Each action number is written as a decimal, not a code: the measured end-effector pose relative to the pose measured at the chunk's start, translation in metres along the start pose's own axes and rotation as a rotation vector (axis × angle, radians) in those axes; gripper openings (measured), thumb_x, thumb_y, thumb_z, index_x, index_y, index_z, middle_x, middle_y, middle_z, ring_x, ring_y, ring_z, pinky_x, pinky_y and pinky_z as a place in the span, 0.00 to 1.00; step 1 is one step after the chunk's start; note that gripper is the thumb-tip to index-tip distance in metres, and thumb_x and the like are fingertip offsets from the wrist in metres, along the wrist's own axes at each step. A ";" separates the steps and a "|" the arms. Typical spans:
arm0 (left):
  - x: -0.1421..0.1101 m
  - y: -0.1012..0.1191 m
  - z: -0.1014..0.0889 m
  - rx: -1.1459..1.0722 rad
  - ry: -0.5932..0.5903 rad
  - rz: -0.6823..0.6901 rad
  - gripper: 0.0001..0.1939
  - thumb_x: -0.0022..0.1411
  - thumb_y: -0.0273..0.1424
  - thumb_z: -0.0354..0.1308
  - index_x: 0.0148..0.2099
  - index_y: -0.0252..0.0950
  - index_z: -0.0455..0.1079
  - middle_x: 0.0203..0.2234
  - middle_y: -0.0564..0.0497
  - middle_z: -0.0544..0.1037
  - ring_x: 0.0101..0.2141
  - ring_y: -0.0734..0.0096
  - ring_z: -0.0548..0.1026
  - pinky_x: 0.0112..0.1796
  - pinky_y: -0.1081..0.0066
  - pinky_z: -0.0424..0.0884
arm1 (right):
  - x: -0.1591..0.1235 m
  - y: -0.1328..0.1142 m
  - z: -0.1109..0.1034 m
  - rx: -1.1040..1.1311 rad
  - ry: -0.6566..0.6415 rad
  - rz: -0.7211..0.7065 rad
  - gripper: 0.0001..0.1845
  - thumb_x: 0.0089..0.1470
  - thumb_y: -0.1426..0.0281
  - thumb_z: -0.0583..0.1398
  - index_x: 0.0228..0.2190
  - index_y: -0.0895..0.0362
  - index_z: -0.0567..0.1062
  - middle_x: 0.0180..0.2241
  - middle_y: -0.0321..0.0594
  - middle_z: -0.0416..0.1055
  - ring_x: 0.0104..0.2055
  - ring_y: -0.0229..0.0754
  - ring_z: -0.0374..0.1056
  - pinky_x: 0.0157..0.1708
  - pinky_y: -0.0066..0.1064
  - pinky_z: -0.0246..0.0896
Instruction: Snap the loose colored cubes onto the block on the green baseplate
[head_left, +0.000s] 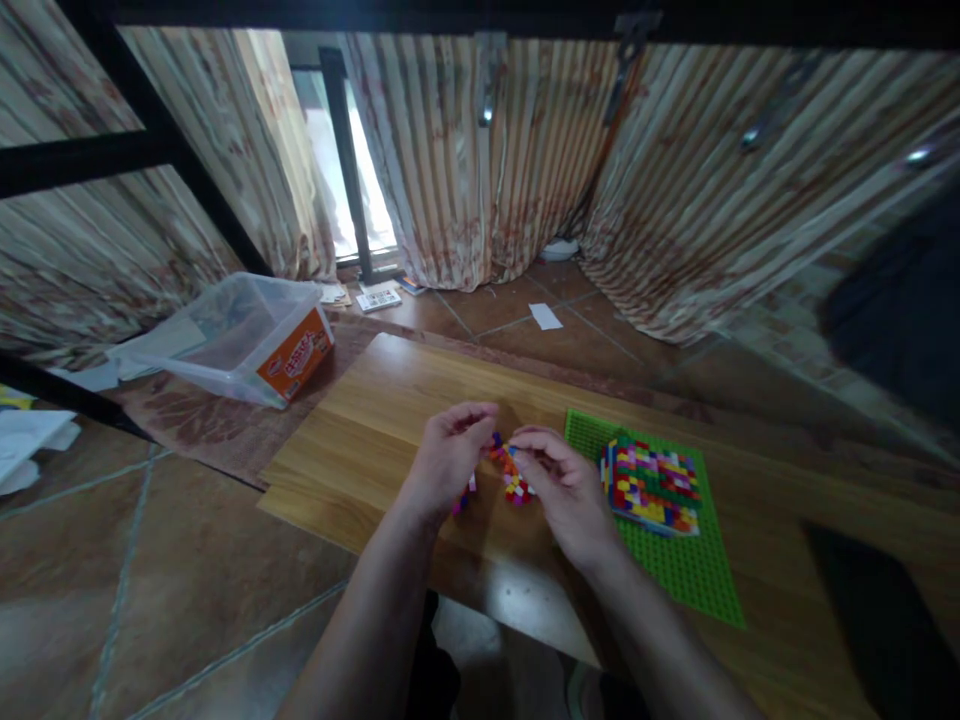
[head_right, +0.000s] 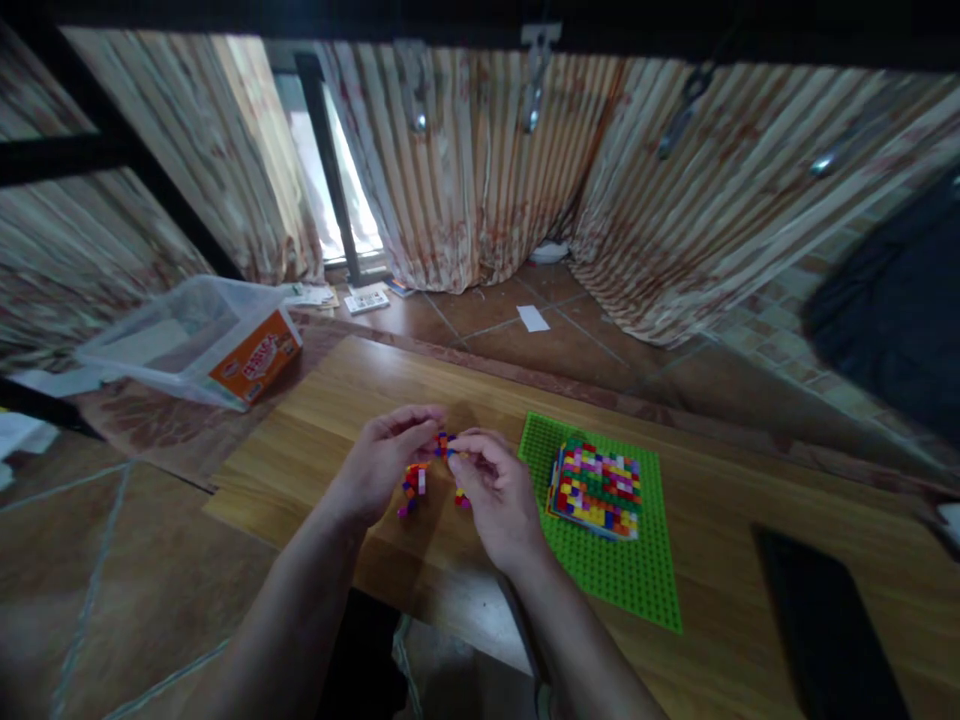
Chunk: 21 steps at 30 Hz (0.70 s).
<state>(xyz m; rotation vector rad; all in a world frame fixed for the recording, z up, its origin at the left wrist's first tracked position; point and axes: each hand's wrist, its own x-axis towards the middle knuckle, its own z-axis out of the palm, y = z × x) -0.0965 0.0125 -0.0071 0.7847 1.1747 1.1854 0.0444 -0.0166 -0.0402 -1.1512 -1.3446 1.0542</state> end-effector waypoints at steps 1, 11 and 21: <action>-0.002 -0.001 0.003 0.000 -0.062 -0.029 0.11 0.47 0.30 0.67 0.36 0.32 0.78 0.26 0.51 0.78 0.26 0.76 0.72 0.30 0.75 0.68 | 0.001 -0.002 -0.002 0.139 0.016 0.065 0.08 0.54 0.62 0.63 0.35 0.52 0.78 0.32 0.36 0.72 0.32 0.39 0.68 0.32 0.32 0.66; -0.013 -0.010 0.033 -0.041 -0.282 0.033 0.11 0.48 0.33 0.70 0.33 0.33 0.78 0.24 0.51 0.79 0.25 0.74 0.74 0.31 0.71 0.71 | 0.002 -0.004 -0.023 0.215 0.142 0.061 0.10 0.54 0.60 0.64 0.37 0.52 0.77 0.29 0.35 0.75 0.28 0.38 0.70 0.30 0.31 0.70; -0.014 -0.017 0.044 0.173 -0.141 0.356 0.08 0.55 0.28 0.65 0.40 0.35 0.77 0.31 0.52 0.78 0.32 0.74 0.74 0.36 0.74 0.70 | -0.001 -0.010 -0.042 -0.122 0.161 -0.160 0.05 0.57 0.69 0.61 0.36 0.52 0.77 0.32 0.36 0.77 0.35 0.39 0.72 0.37 0.31 0.68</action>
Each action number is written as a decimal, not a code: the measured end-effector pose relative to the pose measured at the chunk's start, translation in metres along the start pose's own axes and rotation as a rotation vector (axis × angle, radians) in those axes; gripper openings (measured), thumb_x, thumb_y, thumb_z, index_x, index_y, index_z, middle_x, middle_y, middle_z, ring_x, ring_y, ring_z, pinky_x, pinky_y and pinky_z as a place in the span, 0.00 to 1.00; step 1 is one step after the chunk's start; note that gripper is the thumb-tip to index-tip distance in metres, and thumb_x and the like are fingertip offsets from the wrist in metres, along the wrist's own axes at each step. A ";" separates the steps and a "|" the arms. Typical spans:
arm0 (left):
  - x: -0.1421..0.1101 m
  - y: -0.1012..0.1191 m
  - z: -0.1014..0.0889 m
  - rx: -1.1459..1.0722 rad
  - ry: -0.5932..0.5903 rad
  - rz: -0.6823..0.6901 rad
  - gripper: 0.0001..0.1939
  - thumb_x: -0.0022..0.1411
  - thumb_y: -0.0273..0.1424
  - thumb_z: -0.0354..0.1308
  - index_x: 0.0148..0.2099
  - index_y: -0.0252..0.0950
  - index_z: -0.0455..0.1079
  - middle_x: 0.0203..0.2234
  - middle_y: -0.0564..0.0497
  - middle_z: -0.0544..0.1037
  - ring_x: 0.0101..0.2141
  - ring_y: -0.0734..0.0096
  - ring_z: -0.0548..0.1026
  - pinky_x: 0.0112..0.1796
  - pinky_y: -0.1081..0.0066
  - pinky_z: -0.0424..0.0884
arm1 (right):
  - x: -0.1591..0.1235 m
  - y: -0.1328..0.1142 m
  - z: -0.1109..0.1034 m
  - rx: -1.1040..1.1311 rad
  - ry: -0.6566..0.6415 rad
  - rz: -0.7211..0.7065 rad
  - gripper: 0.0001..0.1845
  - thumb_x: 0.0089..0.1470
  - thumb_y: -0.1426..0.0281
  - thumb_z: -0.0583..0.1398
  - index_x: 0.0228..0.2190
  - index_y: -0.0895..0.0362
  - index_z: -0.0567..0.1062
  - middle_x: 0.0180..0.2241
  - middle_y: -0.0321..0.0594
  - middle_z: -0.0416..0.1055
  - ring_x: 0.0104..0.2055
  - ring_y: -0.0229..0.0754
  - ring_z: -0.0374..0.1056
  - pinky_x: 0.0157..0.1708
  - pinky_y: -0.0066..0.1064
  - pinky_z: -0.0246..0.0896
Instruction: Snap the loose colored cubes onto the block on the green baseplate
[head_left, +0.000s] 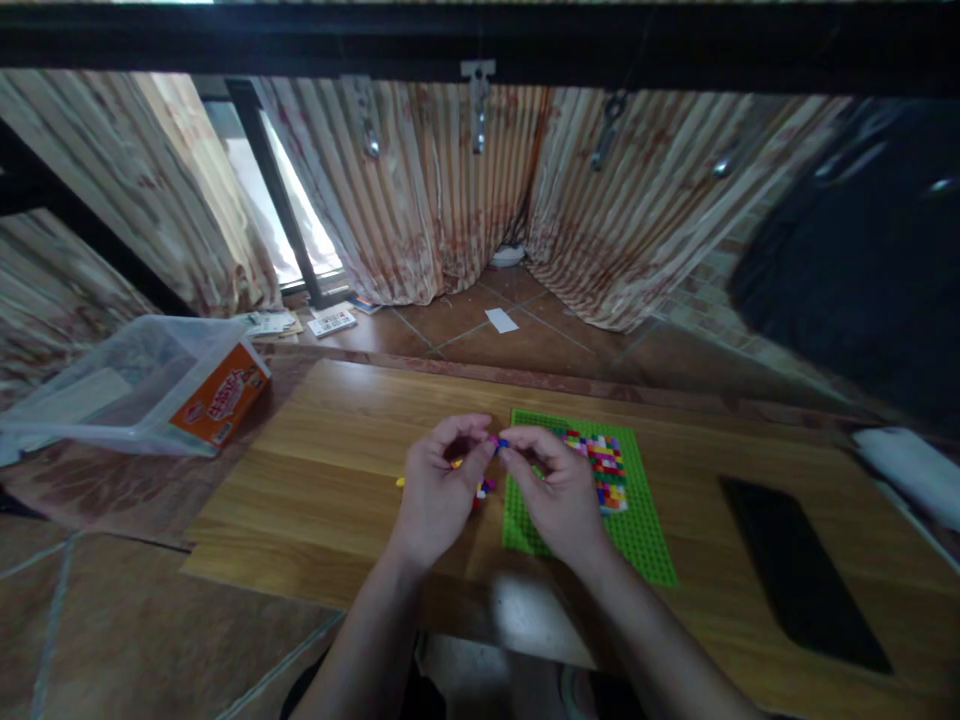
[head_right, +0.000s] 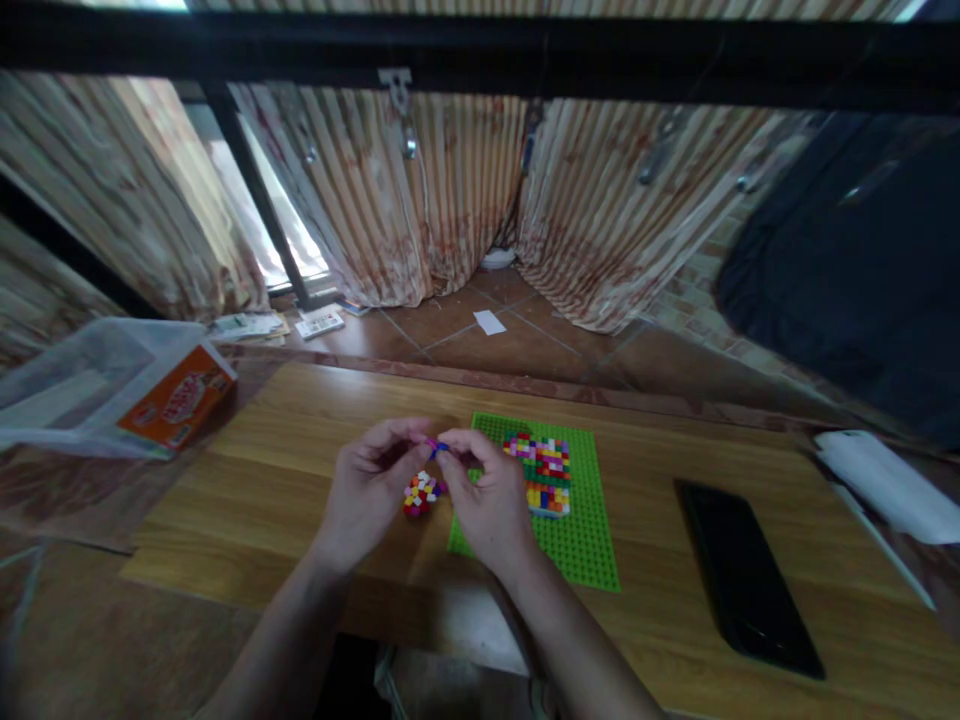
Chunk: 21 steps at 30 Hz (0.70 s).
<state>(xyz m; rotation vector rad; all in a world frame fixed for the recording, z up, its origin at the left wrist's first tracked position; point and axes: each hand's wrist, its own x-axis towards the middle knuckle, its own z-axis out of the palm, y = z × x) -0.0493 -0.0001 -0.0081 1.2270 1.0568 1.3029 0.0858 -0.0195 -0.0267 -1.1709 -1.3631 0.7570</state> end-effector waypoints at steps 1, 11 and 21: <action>0.000 0.001 0.001 -0.014 0.002 0.003 0.09 0.54 0.28 0.65 0.40 0.35 0.76 0.31 0.53 0.78 0.32 0.75 0.74 0.36 0.75 0.70 | 0.000 -0.001 0.000 0.042 0.005 0.016 0.04 0.57 0.69 0.61 0.35 0.53 0.76 0.31 0.36 0.77 0.34 0.39 0.72 0.36 0.31 0.68; -0.001 -0.001 0.005 -0.078 -0.101 -0.060 0.06 0.55 0.32 0.65 0.37 0.36 0.77 0.27 0.52 0.78 0.30 0.73 0.74 0.33 0.73 0.71 | 0.001 -0.002 0.000 0.226 0.035 0.102 0.06 0.56 0.65 0.63 0.36 0.52 0.77 0.34 0.36 0.79 0.37 0.40 0.74 0.37 0.32 0.69; -0.004 -0.001 0.008 0.052 -0.142 -0.023 0.08 0.60 0.36 0.62 0.37 0.36 0.76 0.26 0.52 0.76 0.29 0.72 0.73 0.31 0.74 0.70 | 0.006 -0.001 -0.008 0.116 0.087 0.015 0.03 0.53 0.67 0.64 0.31 0.52 0.79 0.31 0.36 0.75 0.36 0.40 0.70 0.37 0.32 0.65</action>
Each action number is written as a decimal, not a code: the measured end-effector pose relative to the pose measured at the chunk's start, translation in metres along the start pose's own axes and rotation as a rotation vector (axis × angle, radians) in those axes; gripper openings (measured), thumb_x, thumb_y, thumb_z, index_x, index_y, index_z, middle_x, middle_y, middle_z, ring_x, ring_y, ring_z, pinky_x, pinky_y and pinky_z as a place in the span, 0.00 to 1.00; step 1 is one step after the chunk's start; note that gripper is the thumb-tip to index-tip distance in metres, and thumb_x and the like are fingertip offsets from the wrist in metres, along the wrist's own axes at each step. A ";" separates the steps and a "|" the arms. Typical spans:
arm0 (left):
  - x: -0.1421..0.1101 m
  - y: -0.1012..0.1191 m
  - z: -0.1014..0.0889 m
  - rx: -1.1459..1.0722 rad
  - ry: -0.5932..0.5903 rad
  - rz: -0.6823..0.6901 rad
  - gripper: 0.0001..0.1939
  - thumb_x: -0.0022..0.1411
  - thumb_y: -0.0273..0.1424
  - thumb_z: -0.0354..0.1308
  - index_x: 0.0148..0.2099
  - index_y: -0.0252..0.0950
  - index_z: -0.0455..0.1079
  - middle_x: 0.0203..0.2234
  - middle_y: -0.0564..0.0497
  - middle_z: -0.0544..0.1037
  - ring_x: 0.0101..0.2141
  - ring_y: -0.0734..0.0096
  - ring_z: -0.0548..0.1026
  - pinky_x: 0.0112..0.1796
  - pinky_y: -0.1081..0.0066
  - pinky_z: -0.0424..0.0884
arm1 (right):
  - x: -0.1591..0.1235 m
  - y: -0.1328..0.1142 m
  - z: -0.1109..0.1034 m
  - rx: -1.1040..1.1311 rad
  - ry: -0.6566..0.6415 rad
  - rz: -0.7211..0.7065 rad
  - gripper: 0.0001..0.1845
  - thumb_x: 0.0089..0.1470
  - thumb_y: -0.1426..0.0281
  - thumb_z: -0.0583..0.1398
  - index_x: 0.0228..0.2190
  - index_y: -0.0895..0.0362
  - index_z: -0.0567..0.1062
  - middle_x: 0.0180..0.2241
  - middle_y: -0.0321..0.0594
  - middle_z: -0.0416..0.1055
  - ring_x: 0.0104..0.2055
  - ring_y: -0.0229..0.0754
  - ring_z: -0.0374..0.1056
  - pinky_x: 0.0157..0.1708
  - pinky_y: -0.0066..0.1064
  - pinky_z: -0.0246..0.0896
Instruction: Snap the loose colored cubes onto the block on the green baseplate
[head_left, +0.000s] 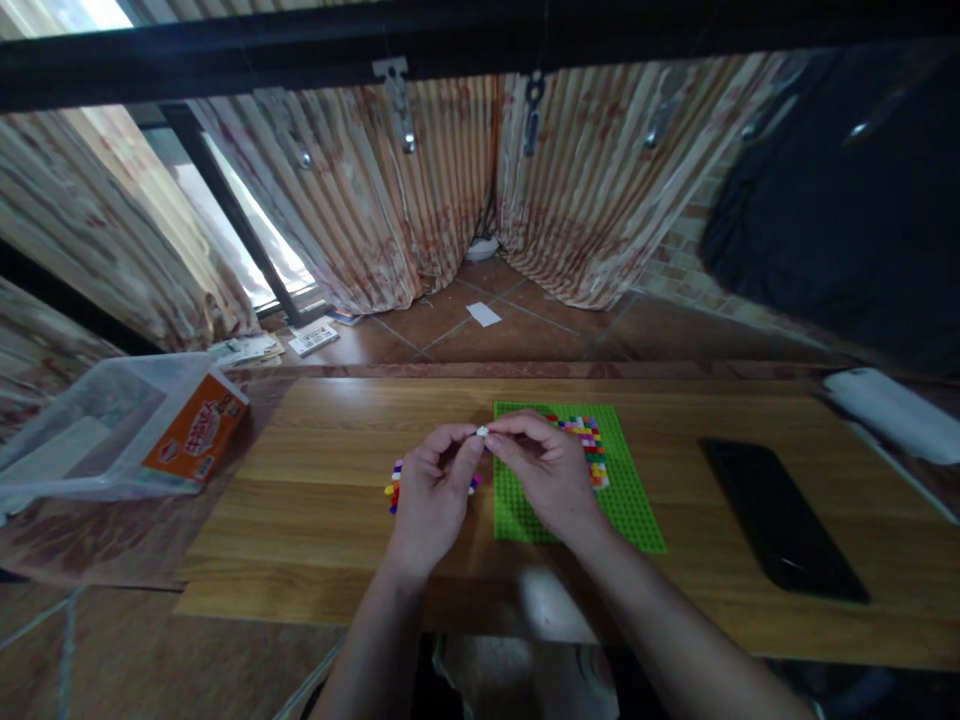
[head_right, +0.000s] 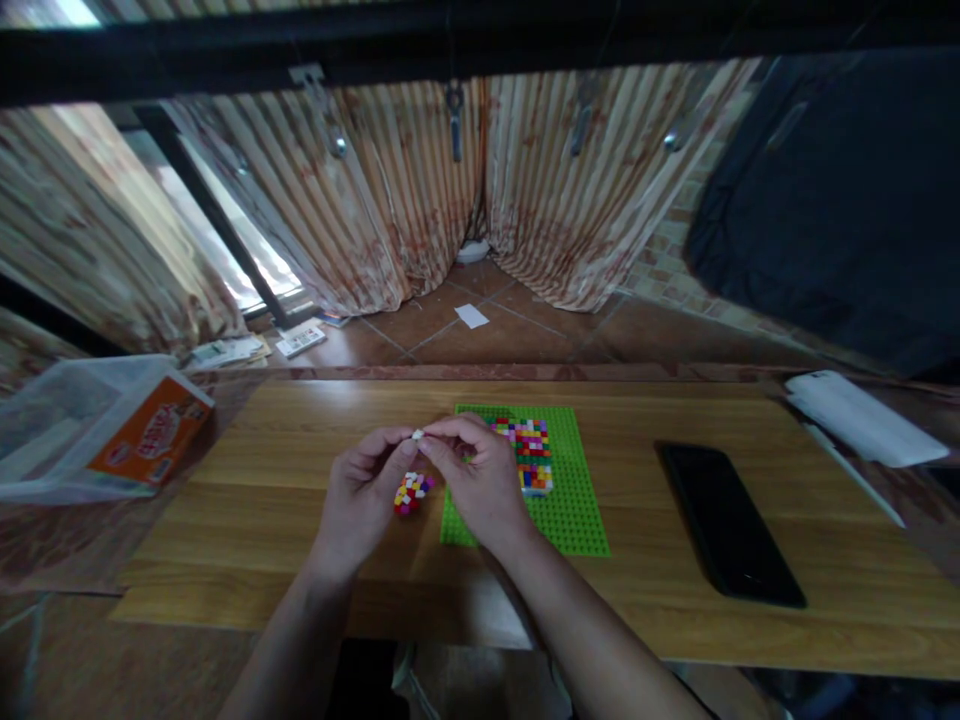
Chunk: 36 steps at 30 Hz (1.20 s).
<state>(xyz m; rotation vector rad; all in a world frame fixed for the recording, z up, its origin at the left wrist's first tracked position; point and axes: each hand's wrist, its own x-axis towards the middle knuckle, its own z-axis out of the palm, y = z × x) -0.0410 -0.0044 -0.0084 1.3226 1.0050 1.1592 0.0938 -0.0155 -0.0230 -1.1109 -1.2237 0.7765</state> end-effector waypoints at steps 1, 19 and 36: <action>0.000 0.000 0.000 -0.007 -0.002 -0.013 0.09 0.60 0.37 0.62 0.37 0.36 0.75 0.26 0.52 0.76 0.29 0.72 0.73 0.30 0.73 0.70 | 0.000 0.001 0.000 0.029 0.010 0.023 0.03 0.52 0.66 0.65 0.30 0.52 0.79 0.31 0.36 0.75 0.35 0.40 0.70 0.37 0.32 0.65; -0.004 0.008 0.008 0.028 -0.089 0.052 0.07 0.59 0.36 0.63 0.35 0.37 0.74 0.25 0.52 0.75 0.27 0.74 0.71 0.30 0.74 0.67 | 0.005 -0.018 -0.027 0.165 -0.146 0.132 0.06 0.48 0.63 0.68 0.27 0.52 0.80 0.27 0.34 0.75 0.31 0.37 0.69 0.34 0.31 0.64; 0.002 -0.006 0.019 0.018 -0.101 -0.076 0.10 0.56 0.36 0.65 0.34 0.35 0.75 0.25 0.53 0.76 0.26 0.75 0.72 0.31 0.74 0.67 | 0.003 -0.018 -0.102 -0.274 -0.021 0.032 0.03 0.51 0.67 0.67 0.28 0.51 0.82 0.32 0.37 0.77 0.36 0.41 0.72 0.39 0.35 0.67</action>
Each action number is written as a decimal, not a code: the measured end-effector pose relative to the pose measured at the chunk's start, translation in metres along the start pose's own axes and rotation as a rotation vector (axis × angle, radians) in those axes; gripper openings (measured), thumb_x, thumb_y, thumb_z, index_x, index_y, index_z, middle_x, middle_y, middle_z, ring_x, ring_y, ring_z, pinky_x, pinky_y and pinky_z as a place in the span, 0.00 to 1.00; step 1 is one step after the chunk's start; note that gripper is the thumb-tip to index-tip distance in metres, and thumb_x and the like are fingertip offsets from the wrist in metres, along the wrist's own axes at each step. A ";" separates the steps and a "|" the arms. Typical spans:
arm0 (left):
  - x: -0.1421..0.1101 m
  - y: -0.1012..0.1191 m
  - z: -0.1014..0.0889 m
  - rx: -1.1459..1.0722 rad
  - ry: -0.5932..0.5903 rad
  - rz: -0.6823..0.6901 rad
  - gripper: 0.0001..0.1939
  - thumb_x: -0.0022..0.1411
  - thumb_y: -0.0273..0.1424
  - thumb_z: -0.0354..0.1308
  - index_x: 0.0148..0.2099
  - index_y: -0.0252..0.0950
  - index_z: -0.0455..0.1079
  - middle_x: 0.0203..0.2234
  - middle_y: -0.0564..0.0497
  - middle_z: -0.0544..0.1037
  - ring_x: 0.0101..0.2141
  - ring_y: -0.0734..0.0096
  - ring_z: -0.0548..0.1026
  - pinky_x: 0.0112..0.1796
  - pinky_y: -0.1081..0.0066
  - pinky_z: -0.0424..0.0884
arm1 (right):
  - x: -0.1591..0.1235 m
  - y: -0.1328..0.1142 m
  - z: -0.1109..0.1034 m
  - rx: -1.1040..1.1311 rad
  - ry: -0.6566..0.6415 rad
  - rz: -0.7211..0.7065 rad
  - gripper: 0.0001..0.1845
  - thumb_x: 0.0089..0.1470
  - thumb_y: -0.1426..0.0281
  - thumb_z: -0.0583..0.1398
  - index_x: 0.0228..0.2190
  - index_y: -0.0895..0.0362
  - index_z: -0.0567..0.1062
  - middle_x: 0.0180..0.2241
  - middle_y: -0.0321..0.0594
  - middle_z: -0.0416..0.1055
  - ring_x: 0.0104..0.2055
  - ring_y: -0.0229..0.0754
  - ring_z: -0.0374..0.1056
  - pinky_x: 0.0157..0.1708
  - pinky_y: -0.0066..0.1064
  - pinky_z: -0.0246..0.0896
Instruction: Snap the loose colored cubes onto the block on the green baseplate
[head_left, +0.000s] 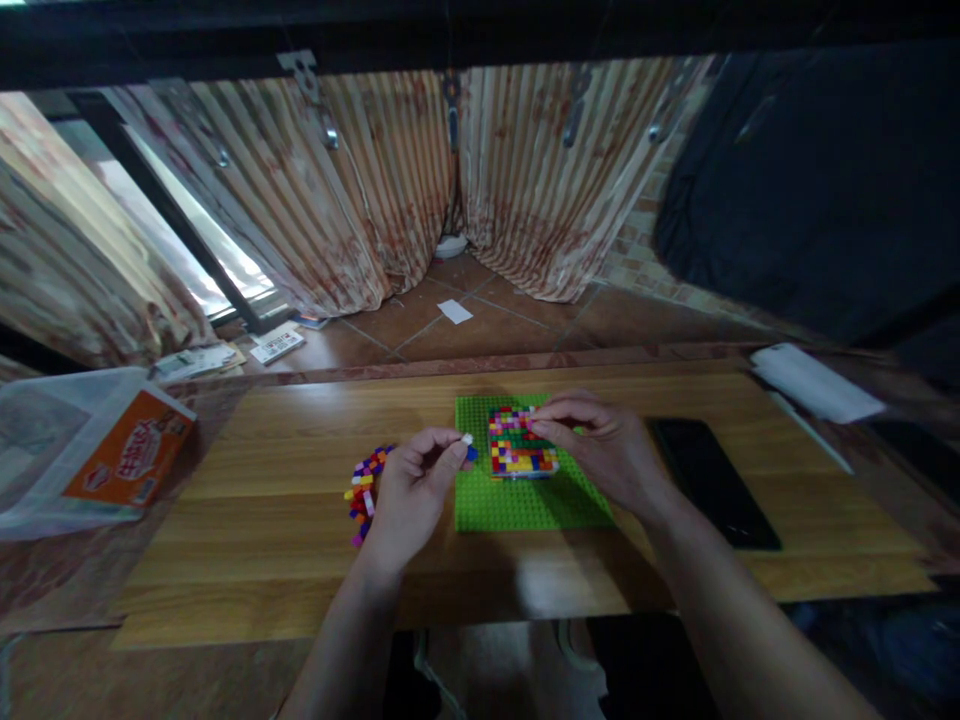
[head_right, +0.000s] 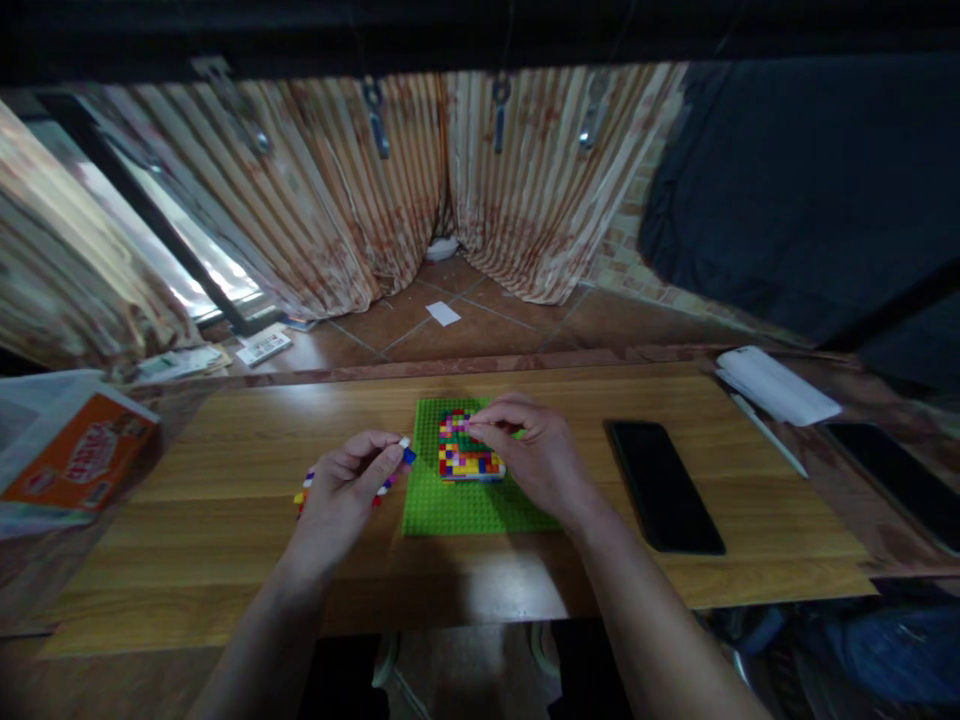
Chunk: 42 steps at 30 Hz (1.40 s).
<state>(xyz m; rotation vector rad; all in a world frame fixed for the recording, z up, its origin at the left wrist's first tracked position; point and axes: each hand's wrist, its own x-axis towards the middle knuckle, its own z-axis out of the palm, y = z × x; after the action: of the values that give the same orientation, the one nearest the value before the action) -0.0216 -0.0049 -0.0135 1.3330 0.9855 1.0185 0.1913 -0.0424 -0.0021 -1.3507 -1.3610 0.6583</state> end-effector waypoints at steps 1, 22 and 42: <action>0.001 -0.002 0.000 0.002 0.013 -0.015 0.10 0.55 0.36 0.65 0.33 0.34 0.75 0.25 0.53 0.76 0.27 0.75 0.72 0.31 0.74 0.67 | -0.002 0.004 -0.003 -0.063 -0.031 -0.021 0.03 0.52 0.67 0.66 0.29 0.51 0.82 0.34 0.37 0.76 0.38 0.42 0.72 0.41 0.36 0.67; 0.009 -0.014 0.001 0.121 -0.022 -0.053 0.10 0.57 0.36 0.61 0.33 0.33 0.74 0.26 0.52 0.75 0.29 0.73 0.69 0.33 0.72 0.64 | -0.010 0.028 0.024 -0.359 -0.036 -0.130 0.06 0.50 0.72 0.67 0.24 0.50 0.79 0.43 0.38 0.71 0.48 0.47 0.66 0.50 0.46 0.61; 0.005 -0.010 0.013 0.074 -0.088 -0.038 0.07 0.59 0.32 0.59 0.35 0.34 0.74 0.25 0.52 0.75 0.29 0.72 0.71 0.33 0.72 0.66 | -0.009 0.013 0.020 -0.308 -0.061 -0.230 0.08 0.60 0.67 0.60 0.39 0.49 0.80 0.44 0.40 0.74 0.49 0.45 0.68 0.50 0.44 0.63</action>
<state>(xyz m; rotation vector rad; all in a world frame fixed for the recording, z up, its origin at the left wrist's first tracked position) -0.0078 -0.0038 -0.0233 1.4028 0.9872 0.8945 0.1758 -0.0423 -0.0223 -1.3929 -1.6890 0.3466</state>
